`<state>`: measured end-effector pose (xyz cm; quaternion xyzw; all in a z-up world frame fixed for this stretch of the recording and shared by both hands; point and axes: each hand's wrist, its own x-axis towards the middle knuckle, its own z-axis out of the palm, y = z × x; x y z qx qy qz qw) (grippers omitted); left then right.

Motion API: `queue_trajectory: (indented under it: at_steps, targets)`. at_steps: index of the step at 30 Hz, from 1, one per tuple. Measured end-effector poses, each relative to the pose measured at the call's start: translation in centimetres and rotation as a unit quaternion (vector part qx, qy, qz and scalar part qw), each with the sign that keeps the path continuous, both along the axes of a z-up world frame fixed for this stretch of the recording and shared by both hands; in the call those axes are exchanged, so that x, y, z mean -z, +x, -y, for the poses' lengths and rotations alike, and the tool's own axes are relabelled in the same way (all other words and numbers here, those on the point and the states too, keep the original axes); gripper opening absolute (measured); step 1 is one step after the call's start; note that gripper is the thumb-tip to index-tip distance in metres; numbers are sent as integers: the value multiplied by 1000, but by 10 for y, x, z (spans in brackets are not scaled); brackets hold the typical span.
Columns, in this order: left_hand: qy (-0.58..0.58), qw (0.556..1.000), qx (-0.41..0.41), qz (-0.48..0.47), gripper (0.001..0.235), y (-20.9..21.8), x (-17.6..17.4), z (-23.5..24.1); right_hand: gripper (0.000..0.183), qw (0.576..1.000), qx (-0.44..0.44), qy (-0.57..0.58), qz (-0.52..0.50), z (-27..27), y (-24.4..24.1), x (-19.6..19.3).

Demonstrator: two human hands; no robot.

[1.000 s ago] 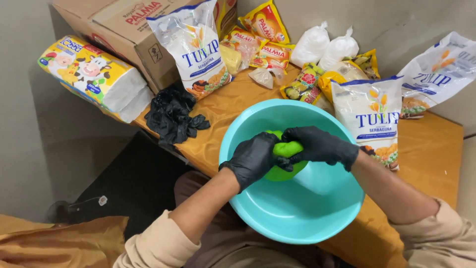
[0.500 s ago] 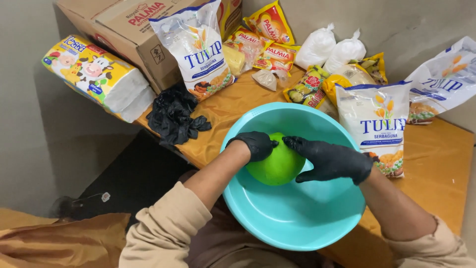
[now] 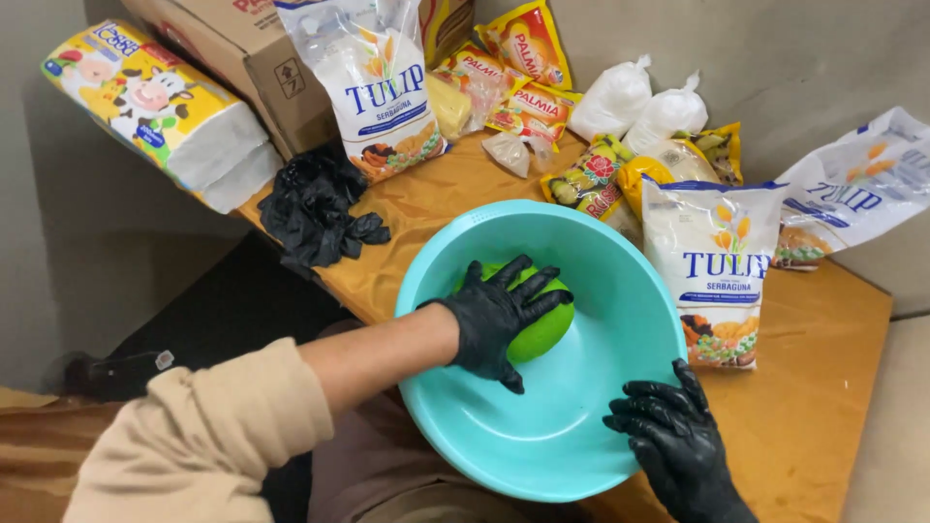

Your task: Kneading a ball of green dough in a light blue bowl on a table surrounded by ingredient bags.

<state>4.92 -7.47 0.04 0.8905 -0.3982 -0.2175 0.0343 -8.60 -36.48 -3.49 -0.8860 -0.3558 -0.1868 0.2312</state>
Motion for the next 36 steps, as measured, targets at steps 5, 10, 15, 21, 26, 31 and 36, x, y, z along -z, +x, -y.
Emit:
queue_trajectory:
  at_steps: [5,10,15,21,26,31,36]
  targets:
    - [35,973,-101,-204,112,27,-54,16,48,991,64,118,-3,-23,-10,-6]
    - [15,980,-159,-123,105,31,-23,45,45,988,80,131,-20,-25,-16,-5]
    - [-41,975,1,217,73,70,81,139,43,993,54,99,19,-19,-13,2]
    - [-158,967,80,182,58,53,74,61,37,993,36,98,49,-13,-11,5]
    - [-153,988,-5,-13,99,34,5,-2,38,993,43,104,39,-19,-16,7]
    - [-57,996,-36,60,104,39,36,25,39,994,46,94,28,-15,-18,4]
    - [-220,968,-120,-1,73,32,31,13,41,994,38,97,27,-15,-10,1]
